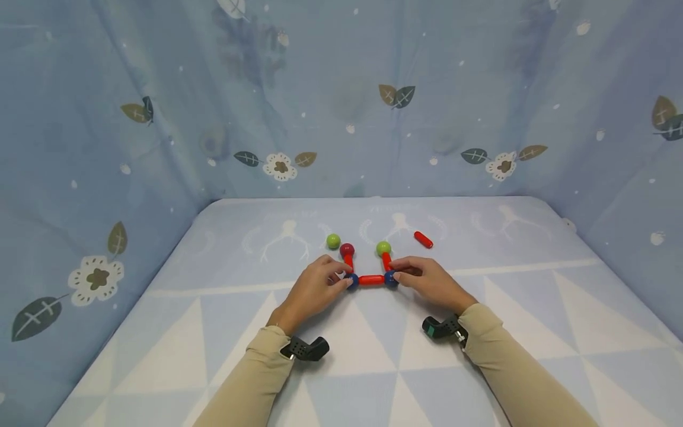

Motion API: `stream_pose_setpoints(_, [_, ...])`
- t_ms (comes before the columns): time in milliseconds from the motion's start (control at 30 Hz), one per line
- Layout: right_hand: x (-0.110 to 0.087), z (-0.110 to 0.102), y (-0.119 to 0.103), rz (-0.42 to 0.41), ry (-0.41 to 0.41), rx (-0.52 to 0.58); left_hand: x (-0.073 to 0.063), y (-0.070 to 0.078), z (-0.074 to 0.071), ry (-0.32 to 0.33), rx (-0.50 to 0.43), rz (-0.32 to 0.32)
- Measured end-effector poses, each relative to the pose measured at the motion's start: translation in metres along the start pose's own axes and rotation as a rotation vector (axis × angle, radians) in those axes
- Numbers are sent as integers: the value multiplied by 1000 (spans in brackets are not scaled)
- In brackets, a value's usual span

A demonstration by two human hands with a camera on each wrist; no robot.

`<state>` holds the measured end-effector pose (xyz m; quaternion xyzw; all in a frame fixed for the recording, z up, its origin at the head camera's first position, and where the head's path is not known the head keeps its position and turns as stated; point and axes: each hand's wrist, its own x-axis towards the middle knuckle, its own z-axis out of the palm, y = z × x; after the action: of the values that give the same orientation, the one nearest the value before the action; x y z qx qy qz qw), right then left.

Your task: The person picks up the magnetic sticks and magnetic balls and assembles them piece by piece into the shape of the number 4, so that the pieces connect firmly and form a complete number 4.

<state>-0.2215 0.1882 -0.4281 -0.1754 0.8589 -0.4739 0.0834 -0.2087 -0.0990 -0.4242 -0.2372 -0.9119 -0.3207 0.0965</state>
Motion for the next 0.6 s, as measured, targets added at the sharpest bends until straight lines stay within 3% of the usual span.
stream_pose_setpoints(167, [-1, -5, 1, 12, 4, 42, -1, -2, 1, -19, -19, -19])
stream_pose_setpoints(600, [-3, -38, 12, 103, 146, 214, 1, -12, 9, -88, -57, -14])
